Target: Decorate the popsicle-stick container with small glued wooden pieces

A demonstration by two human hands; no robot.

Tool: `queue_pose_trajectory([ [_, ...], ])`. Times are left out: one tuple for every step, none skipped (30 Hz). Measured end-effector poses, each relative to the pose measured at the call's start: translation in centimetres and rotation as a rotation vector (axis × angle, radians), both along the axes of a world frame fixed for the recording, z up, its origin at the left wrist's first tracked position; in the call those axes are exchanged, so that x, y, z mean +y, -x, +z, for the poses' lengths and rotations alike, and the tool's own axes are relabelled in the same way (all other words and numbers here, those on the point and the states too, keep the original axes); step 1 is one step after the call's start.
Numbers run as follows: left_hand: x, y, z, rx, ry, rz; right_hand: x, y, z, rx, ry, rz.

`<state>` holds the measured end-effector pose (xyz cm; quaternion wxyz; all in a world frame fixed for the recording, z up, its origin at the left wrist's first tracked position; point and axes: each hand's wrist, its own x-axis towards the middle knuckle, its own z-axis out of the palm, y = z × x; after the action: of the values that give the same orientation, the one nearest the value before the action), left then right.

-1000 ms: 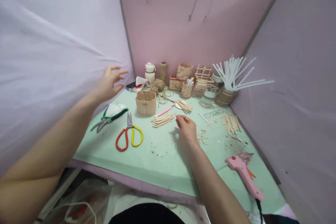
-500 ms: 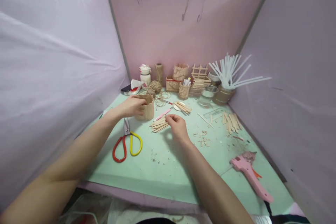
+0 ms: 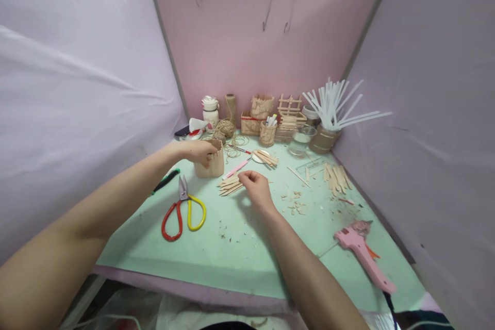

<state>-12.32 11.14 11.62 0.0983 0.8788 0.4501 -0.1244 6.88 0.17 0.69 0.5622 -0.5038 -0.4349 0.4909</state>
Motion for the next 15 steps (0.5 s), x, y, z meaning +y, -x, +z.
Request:
queue_pose_trajectory([
  [-0.1,0.1,0.2,0.011,0.005,-0.003,0.0,-0.1,0.0,0.002,0.001,0.0],
  [-0.2,0.2,0.4,0.02,0.005,-0.004,-0.1,-0.1,0.1,0.005,0.002,0.001],
  [-0.3,0.4,0.7,0.028,0.003,-0.006,-0.1,-0.1,0.1,0.008,0.003,0.002],
  [-0.3,0.6,0.9,0.033,0.005,-0.011,-0.2,-0.1,0.2,0.013,0.002,0.004],
  [-0.3,0.8,1.2,0.036,0.011,-0.017,-0.3,-0.1,0.4,0.018,0.002,0.007],
  [-0.2,1.1,1.5,0.039,0.017,-0.024,-0.4,-0.1,0.5,0.023,0.0,0.01],
  [-0.1,1.5,1.8,0.036,0.028,-0.031,-0.4,0.0,0.6,0.028,-0.002,0.014],
  [0.1,1.9,2.1,0.023,0.049,-0.038,-0.5,0.0,0.7,0.033,-0.005,0.02],
  [0.3,2.4,2.4,0.0,0.08,-0.043,-0.6,0.0,0.8,0.037,-0.009,0.026],
  [0.5,2.8,2.7,-0.036,0.121,-0.044,-0.6,0.0,0.9,0.042,-0.015,0.032],
  [0.7,3.3,3.0,-0.079,0.169,-0.042,-0.6,0.0,1.0,0.047,-0.021,0.039],
  [0.7,3.7,3.3,-0.126,0.222,-0.038,-0.7,0.0,1.1,0.052,-0.029,0.047],
  [0.7,4.1,3.5,-0.171,0.274,-0.034,-0.7,0.0,1.2,0.058,-0.037,0.057],
  [0.5,4.4,3.8,-0.207,0.317,-0.03,-0.7,0.0,1.3,0.064,-0.044,0.068],
  [0.2,4.7,4.1,-0.238,0.352,-0.029,-0.7,0.0,1.5,0.068,-0.051,0.083],
])
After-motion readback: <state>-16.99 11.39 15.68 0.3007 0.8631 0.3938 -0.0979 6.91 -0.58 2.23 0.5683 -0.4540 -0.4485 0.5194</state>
